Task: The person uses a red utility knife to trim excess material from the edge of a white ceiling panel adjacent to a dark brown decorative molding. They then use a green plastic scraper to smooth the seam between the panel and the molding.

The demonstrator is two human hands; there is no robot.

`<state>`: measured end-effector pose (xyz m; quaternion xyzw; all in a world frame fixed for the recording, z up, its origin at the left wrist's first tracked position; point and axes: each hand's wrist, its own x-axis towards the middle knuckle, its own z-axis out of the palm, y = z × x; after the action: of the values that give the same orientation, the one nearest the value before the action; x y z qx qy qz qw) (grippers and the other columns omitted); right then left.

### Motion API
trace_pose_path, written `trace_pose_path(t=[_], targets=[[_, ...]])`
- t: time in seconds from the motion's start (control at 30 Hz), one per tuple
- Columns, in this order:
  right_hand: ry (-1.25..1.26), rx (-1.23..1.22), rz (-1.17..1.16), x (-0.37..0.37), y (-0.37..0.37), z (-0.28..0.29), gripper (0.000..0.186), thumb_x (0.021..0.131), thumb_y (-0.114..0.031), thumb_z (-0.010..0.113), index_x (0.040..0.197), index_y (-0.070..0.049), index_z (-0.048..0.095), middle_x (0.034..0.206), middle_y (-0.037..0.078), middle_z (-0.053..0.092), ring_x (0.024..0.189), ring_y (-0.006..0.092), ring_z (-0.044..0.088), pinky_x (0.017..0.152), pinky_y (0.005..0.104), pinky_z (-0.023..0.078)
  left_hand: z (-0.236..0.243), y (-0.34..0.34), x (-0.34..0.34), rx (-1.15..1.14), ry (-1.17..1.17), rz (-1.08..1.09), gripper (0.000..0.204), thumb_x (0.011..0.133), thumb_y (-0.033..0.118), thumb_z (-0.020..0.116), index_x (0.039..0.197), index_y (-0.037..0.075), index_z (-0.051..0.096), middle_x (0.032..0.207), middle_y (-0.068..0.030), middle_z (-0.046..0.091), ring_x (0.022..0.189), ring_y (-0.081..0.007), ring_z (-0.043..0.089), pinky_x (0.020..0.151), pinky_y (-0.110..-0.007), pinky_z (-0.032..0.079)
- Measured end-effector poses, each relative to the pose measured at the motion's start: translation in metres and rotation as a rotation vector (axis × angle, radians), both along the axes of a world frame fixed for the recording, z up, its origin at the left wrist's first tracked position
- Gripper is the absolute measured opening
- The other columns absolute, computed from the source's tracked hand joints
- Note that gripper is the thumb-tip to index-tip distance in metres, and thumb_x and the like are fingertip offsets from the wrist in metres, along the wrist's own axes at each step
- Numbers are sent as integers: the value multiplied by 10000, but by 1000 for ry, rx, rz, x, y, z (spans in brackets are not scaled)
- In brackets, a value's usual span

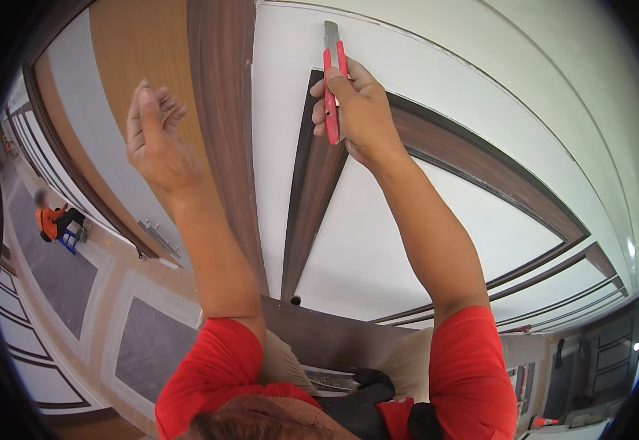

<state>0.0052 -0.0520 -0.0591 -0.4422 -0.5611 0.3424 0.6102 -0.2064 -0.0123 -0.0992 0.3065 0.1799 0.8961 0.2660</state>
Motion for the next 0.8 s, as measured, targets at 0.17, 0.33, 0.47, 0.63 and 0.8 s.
trace_pose_path(t=[0.17,0.33,0.47,0.63,0.8], targets=[[-70,42,-85,-13,11,1,429,1079,-283,539,1407,-8,513,934,94,645,629,166,606,508,318,510,-25,28,-1,-255,312,-42,588,979,306,722,1406,-68,567,1249,-208,679,1150,-242,661,967,-368,539],[152,86,-72,-7,11,-6,410,1085,-307,529,1372,-14,522,933,90,634,638,169,609,511,325,523,-30,33,7,-395,483,-235,777,955,373,746,1527,-49,433,1426,-301,569,1356,-328,560,1090,-422,466],[169,136,-171,-13,11,-10,365,1090,-290,513,1333,-18,522,933,85,626,658,171,616,519,331,537,-32,33,19,-385,542,-310,865,943,421,754,1565,-38,367,1432,-328,552,1379,-369,533,1107,-429,445],[229,172,-217,-23,11,-10,346,1096,-257,494,1349,-21,496,947,86,624,664,169,617,522,342,546,-29,30,17,-384,601,-334,919,941,451,749,1580,-50,319,1462,-352,505,1402,-384,503,1133,-439,415],[306,190,-240,-38,12,-7,314,1100,-239,478,1315,-11,492,925,89,606,660,173,614,514,343,538,-34,37,4,-358,591,-367,875,967,408,722,1583,-53,307,1448,-361,521,1396,-347,518,1093,-382,454]])
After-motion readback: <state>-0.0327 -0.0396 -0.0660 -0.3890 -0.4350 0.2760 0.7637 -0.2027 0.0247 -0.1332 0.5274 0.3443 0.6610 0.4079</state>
